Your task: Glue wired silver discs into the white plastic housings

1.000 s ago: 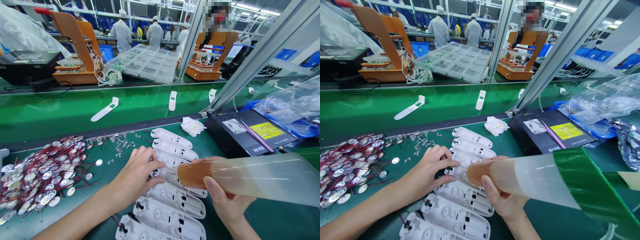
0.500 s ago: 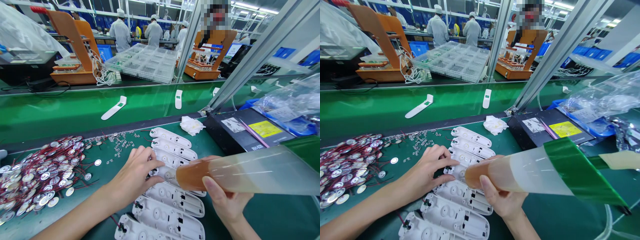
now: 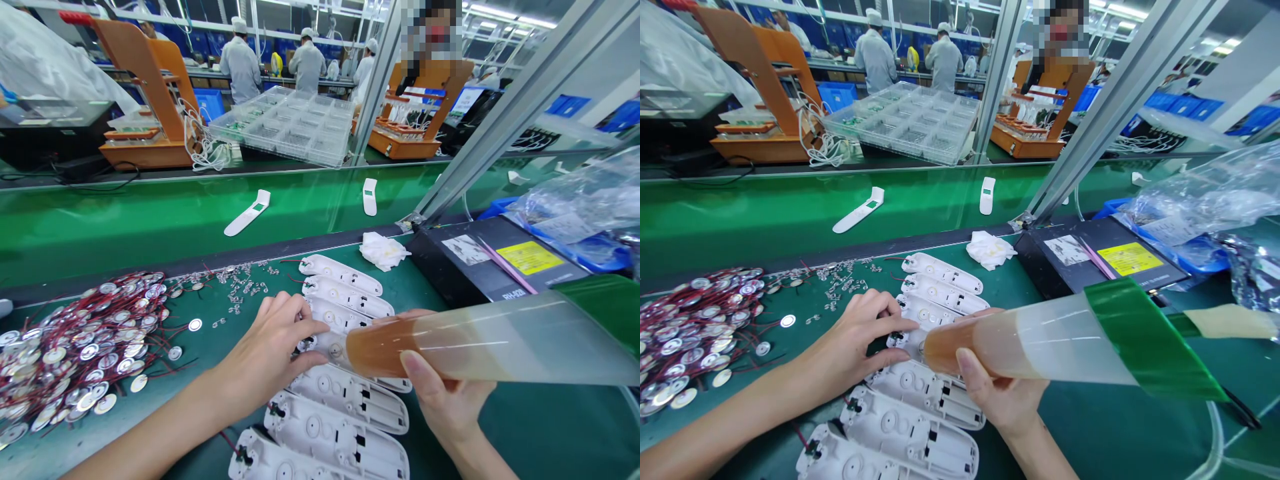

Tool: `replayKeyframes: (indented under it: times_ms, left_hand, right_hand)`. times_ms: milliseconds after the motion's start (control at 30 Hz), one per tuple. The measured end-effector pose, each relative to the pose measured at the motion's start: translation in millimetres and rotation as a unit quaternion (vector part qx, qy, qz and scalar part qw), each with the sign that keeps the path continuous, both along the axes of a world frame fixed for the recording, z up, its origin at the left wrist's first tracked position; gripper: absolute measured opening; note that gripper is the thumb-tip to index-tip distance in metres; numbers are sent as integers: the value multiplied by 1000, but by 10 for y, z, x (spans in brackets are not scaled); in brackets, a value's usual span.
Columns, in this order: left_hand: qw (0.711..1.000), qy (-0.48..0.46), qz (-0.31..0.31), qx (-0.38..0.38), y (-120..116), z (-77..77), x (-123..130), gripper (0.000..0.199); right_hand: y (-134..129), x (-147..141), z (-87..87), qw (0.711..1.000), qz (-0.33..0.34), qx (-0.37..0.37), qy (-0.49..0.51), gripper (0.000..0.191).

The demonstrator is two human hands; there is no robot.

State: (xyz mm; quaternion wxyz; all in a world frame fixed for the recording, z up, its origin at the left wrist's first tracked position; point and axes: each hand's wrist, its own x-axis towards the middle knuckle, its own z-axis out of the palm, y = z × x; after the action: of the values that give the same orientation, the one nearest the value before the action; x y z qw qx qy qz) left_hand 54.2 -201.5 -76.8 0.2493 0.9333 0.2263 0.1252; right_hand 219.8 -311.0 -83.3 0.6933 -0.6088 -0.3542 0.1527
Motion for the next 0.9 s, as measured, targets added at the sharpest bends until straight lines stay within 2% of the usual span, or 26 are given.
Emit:
replayKeyframes:
  times_ms: [133, 333, 500, 600, 800, 900]
  left_hand:
    - [1000, 1, -2, 2, 4, 5, -3, 30]
    - [1000, 4, 1, 0, 5, -1, 0, 30]
    - [1000, 3, -1, 3, 4, -11, -5, 30]
    - [1000, -1, 1, 6, 4, -8, -2, 30]
    - [1000, 0, -1, 2, 2, 11, 7, 31]
    - [1000, -3, -1, 3, 5, 14, 5, 31]
  right_hand:
    - [9, 5, -9, 1000, -5, -4, -13, 39]
    - [22, 29, -25, 995, -60, -8, -75, 33]
    - [24, 44, -31, 993, -62, -7, -98, 28]
    - [28, 55, -29, 995, -50, -5, -82, 28]
    - [22, 77, -49, 996, -65, -8, -61, 32]
    - [10, 115, -63, 998, -41, 1, -40, 31]
